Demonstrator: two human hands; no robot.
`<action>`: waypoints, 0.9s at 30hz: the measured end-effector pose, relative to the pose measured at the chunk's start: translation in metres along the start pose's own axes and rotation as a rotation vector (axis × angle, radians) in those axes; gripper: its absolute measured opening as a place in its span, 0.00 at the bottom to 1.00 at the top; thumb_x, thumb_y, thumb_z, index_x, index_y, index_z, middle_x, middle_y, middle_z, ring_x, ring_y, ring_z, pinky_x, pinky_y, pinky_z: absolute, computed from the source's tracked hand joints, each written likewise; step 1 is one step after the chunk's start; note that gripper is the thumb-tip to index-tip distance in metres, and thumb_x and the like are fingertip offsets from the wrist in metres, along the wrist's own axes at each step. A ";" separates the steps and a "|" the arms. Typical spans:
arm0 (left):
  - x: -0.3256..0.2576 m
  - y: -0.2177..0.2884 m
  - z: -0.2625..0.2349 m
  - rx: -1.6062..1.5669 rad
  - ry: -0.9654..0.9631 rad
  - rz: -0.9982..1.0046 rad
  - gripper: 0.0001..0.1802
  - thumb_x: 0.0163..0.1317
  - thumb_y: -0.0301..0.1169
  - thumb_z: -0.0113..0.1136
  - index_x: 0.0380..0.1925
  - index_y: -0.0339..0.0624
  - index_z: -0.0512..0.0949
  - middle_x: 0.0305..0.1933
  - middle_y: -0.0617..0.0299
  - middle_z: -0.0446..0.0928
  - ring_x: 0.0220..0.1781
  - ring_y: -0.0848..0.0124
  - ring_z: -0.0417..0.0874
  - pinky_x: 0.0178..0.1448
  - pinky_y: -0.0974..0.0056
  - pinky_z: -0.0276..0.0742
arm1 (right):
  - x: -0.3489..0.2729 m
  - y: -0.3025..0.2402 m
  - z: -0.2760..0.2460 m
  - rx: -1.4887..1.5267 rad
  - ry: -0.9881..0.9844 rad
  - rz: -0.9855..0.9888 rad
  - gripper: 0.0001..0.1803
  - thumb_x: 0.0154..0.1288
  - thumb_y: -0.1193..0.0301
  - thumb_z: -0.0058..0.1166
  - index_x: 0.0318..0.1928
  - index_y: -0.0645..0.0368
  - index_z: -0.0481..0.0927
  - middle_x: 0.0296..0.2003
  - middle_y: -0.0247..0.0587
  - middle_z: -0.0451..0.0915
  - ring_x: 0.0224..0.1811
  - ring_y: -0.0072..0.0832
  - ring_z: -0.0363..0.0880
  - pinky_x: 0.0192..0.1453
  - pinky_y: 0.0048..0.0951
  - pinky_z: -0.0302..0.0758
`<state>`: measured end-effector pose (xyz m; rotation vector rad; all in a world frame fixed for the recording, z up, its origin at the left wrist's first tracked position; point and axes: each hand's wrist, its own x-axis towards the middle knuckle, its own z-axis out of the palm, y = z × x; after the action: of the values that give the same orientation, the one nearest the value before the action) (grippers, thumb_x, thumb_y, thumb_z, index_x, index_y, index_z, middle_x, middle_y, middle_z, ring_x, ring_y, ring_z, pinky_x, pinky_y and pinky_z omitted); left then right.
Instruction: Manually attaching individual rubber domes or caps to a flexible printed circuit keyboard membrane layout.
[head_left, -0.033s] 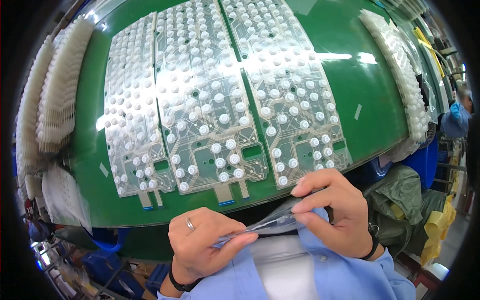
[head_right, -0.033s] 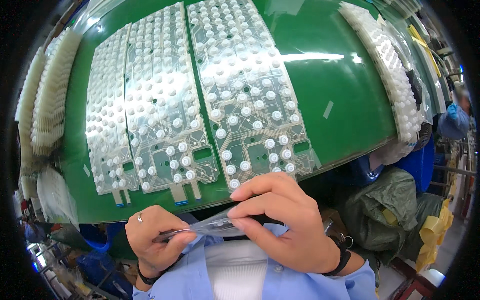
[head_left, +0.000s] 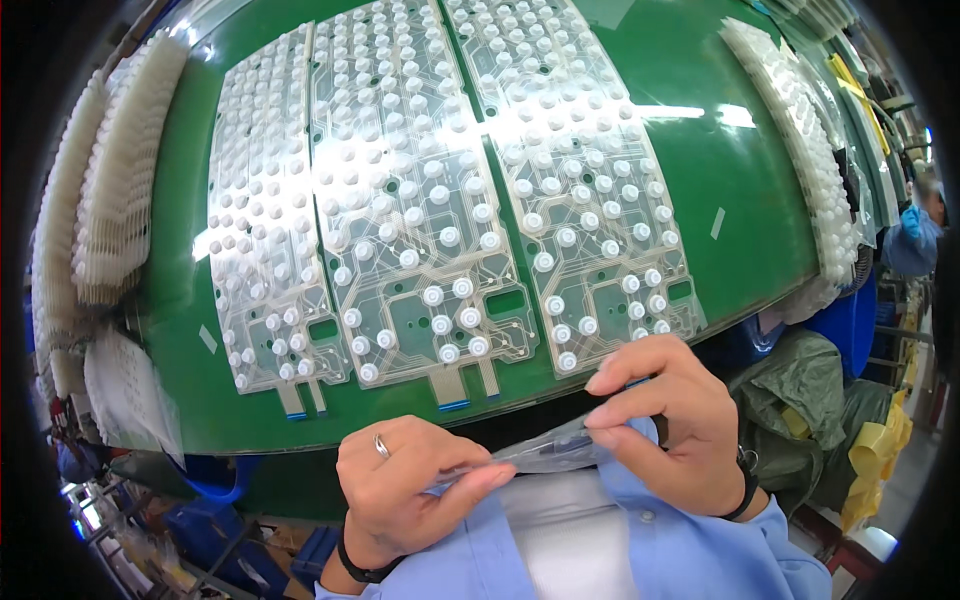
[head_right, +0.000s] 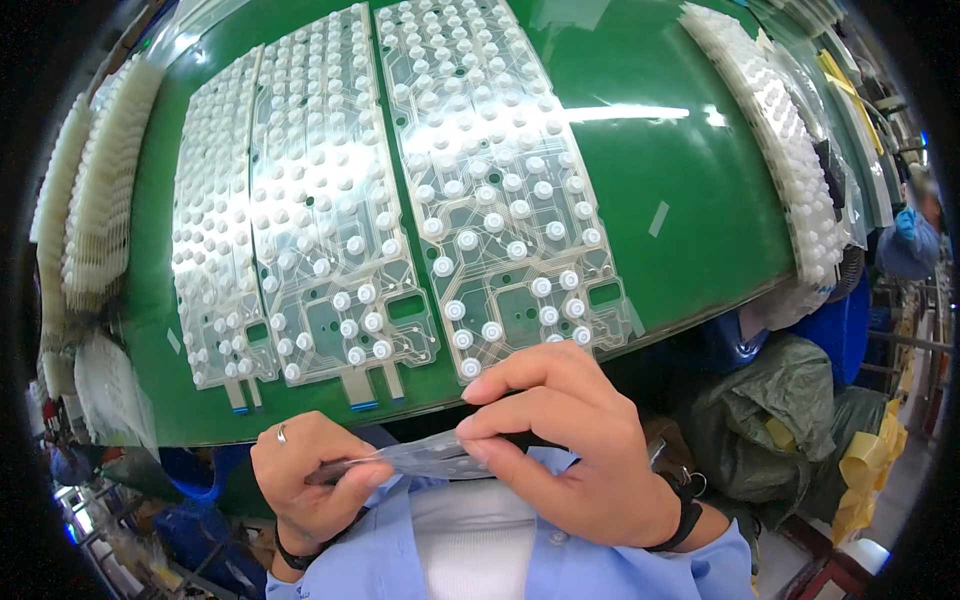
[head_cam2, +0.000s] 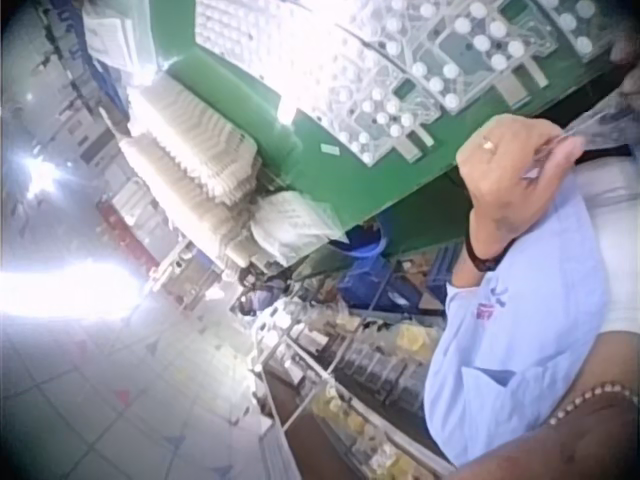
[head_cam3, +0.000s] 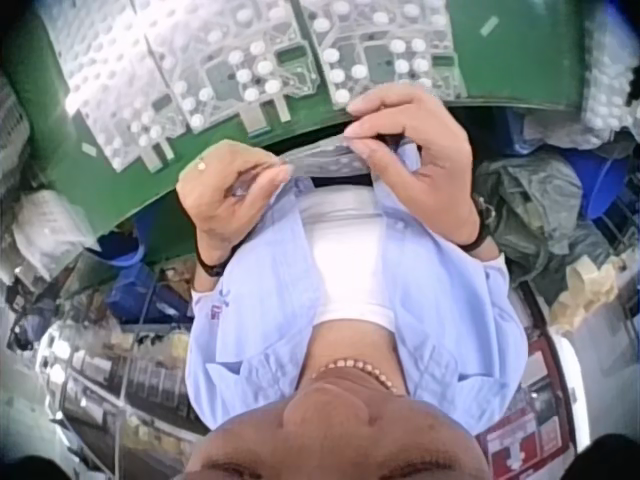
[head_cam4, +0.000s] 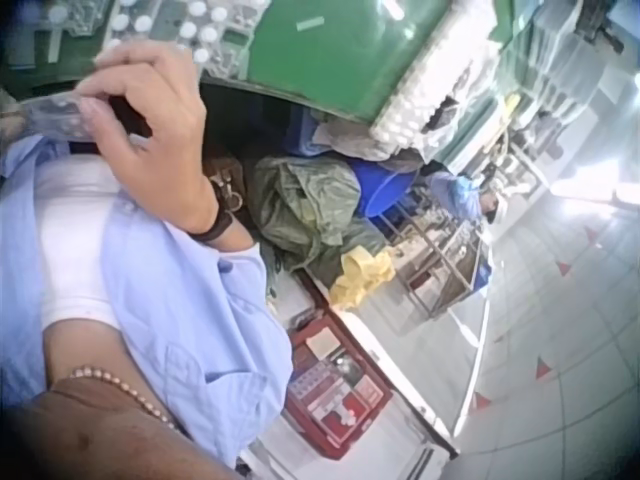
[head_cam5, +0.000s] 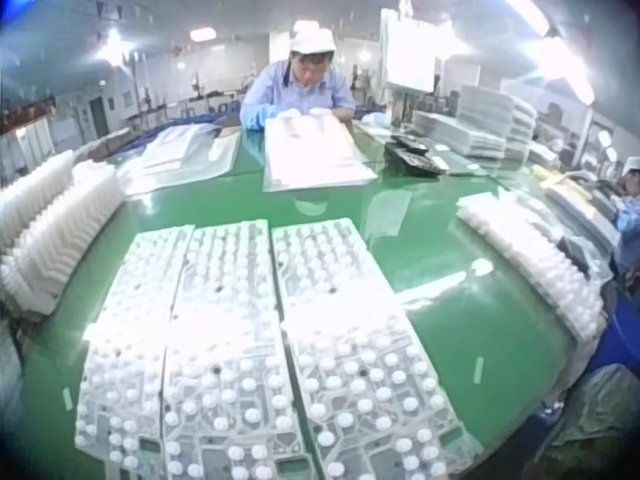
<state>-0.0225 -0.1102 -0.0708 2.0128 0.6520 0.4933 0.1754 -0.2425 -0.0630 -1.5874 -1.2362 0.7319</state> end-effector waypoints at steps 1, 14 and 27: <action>0.000 0.003 -0.004 0.017 -0.036 -0.058 0.09 0.44 0.29 0.76 0.21 0.41 0.82 0.20 0.63 0.80 0.18 0.70 0.78 0.23 0.70 0.71 | 0.001 0.000 -0.001 0.039 0.001 -0.007 0.12 0.54 0.81 0.64 0.40 0.61 0.83 0.42 0.44 0.80 0.46 0.34 0.78 0.49 0.29 0.74; 0.020 -0.013 0.007 0.294 -0.286 0.282 0.13 0.41 0.40 0.75 0.19 0.49 0.78 0.56 0.60 0.81 0.60 0.57 0.76 0.55 0.55 0.66 | 0.005 0.033 -0.043 0.086 0.296 0.205 0.06 0.63 0.82 0.54 0.41 0.66 0.78 0.47 0.42 0.76 0.44 0.19 0.75 0.48 0.19 0.71; 0.022 -0.019 0.008 0.315 -0.285 0.290 0.13 0.43 0.42 0.73 0.19 0.52 0.77 0.52 0.68 0.83 0.57 0.60 0.77 0.52 0.56 0.65 | 0.051 0.021 -0.005 -0.204 0.121 0.270 0.03 0.59 0.80 0.59 0.35 0.62 0.81 0.29 0.38 0.79 0.21 0.21 0.72 0.25 0.22 0.67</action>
<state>-0.0052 -0.0934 -0.0890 2.4353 0.2735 0.2721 0.2029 -0.1962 -0.0760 -1.9633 -1.0464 0.6819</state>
